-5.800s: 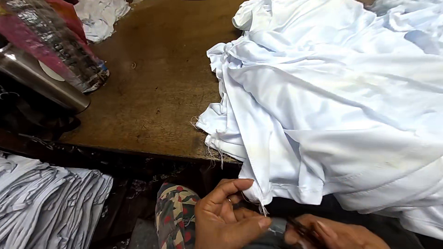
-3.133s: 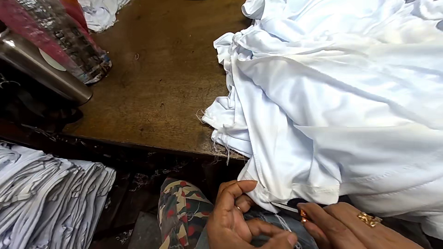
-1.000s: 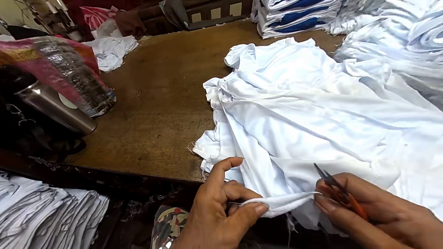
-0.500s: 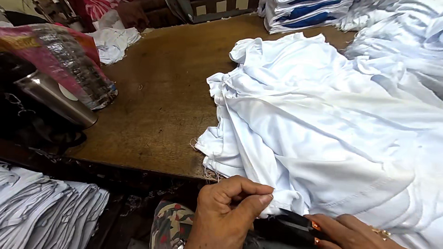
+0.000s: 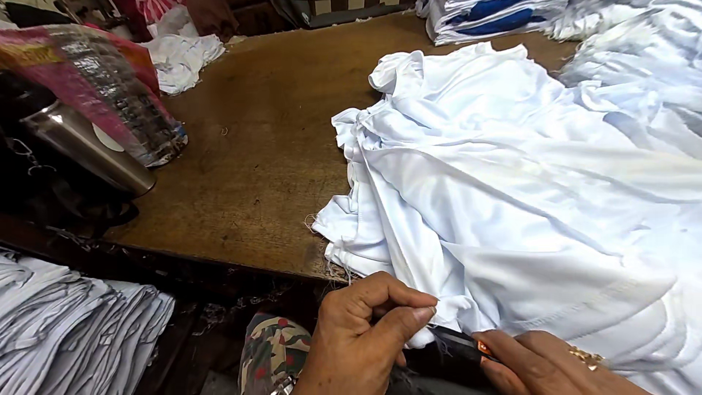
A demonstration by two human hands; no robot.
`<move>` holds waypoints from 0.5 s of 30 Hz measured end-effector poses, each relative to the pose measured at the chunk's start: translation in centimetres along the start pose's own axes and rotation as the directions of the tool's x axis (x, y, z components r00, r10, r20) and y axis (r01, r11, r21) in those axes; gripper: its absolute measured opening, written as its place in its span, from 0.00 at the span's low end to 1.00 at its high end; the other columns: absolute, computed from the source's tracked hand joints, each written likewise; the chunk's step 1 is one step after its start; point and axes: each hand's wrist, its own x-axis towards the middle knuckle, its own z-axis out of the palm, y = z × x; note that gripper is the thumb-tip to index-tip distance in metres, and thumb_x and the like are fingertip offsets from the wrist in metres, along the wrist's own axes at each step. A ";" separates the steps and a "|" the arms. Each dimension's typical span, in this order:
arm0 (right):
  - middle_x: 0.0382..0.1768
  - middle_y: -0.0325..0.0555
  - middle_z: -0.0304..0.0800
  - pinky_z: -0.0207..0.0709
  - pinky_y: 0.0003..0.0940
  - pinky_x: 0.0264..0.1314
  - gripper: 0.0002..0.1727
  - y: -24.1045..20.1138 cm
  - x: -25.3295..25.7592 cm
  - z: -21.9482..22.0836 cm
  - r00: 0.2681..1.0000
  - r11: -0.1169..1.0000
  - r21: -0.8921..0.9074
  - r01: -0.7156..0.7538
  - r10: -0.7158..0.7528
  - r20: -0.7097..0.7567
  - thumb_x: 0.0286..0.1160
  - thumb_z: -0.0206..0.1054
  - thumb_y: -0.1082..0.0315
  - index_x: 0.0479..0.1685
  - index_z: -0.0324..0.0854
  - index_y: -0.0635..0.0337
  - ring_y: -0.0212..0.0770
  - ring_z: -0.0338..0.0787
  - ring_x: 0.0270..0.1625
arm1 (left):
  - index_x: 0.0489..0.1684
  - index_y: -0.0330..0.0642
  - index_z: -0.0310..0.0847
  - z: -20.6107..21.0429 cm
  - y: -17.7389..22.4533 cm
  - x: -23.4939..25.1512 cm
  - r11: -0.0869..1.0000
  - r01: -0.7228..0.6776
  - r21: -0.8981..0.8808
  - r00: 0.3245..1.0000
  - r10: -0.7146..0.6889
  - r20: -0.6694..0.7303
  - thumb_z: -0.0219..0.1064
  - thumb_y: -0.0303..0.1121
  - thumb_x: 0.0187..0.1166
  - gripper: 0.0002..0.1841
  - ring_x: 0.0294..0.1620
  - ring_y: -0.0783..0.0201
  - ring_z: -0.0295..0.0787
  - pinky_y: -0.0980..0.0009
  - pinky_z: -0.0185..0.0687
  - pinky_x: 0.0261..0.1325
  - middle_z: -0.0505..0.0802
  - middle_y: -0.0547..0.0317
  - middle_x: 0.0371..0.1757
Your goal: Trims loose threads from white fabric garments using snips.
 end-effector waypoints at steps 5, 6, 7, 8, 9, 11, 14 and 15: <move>0.27 0.55 0.83 0.72 0.41 0.29 0.21 0.2 -0.2 0.4 1.000 0.999 0.036 -0.006 0.006 0.003 0.92 0.51 0.59 0.43 0.85 0.66 0.51 0.83 0.29 | 0.45 0.32 0.91 -0.2 -0.3 0.0 0.997 0.057 -0.050 0.998 -0.057 0.008 0.70 0.24 0.80 0.06 0.26 0.71 0.86 0.79 0.82 0.25 0.94 0.52 0.36; 0.27 0.56 0.83 0.72 0.41 0.28 0.22 0.3 -0.3 0.4 1.000 0.998 0.054 -0.015 0.014 0.010 0.93 0.51 0.59 0.43 0.85 0.67 0.51 0.83 0.29 | 0.46 0.32 0.91 -0.3 -0.3 0.0 0.996 0.065 -0.058 0.998 -0.065 0.010 0.69 0.24 0.80 0.06 0.26 0.72 0.86 0.79 0.82 0.25 0.94 0.51 0.36; 0.27 0.57 0.83 0.72 0.41 0.28 0.22 0.4 -0.5 0.3 1.000 0.998 0.065 -0.023 0.022 0.020 0.93 0.50 0.59 0.43 0.85 0.67 0.51 0.83 0.29 | 0.46 0.32 0.91 -0.3 -0.4 0.0 0.995 0.070 -0.065 0.998 -0.069 0.007 0.69 0.24 0.80 0.06 0.25 0.72 0.86 0.80 0.81 0.25 0.93 0.51 0.36; 0.27 0.57 0.83 0.72 0.42 0.28 0.22 0.5 -0.7 0.3 0.999 0.997 0.068 -0.034 0.032 0.031 0.93 0.49 0.60 0.44 0.85 0.68 0.51 0.83 0.29 | 0.46 0.32 0.90 -0.3 -0.4 -0.1 0.995 0.067 -0.069 0.998 -0.068 0.001 0.69 0.24 0.80 0.06 0.25 0.72 0.85 0.80 0.81 0.25 0.93 0.51 0.35; 0.27 0.57 0.83 0.72 0.42 0.28 0.22 0.6 -0.9 0.2 0.999 0.997 0.066 -0.040 0.038 0.036 0.93 0.49 0.60 0.44 0.85 0.68 0.51 0.83 0.29 | 0.46 0.32 0.90 -0.3 -0.5 -0.1 0.995 0.062 -0.072 0.998 -0.063 -0.006 0.69 0.24 0.81 0.06 0.24 0.72 0.85 0.80 0.81 0.25 0.93 0.51 0.34; 0.28 0.57 0.83 0.73 0.42 0.29 0.22 0.7 -1.0 0.1 0.998 0.997 0.059 -0.045 0.043 0.041 0.93 0.50 0.60 0.45 0.85 0.68 0.52 0.84 0.30 | 0.46 0.32 0.89 -0.2 -0.6 -0.2 0.997 0.051 -0.061 0.999 -0.052 -0.015 0.69 0.24 0.81 0.06 0.24 0.72 0.84 0.80 0.81 0.25 0.92 0.52 0.32; 0.28 0.57 0.84 0.73 0.41 0.29 0.22 0.5 -0.7 0.0 0.999 0.999 0.039 -0.037 0.036 0.036 0.93 0.50 0.58 0.46 0.85 0.67 0.51 0.84 0.30 | 0.47 0.33 0.89 0.0 -0.7 -0.3 1.000 0.028 -0.009 1.000 -0.028 -0.006 0.68 0.25 0.82 0.06 0.24 0.73 0.83 0.81 0.78 0.25 0.93 0.54 0.34; 0.28 0.56 0.84 0.73 0.41 0.29 0.22 0.4 -0.7 0.1 0.999 0.999 0.031 -0.034 0.033 0.034 0.93 0.50 0.58 0.46 0.85 0.67 0.51 0.84 0.30 | 0.47 0.33 0.89 0.0 -0.6 -0.3 1.000 0.025 -0.001 1.000 -0.025 -0.005 0.68 0.26 0.82 0.06 0.24 0.74 0.83 0.81 0.78 0.25 0.93 0.55 0.34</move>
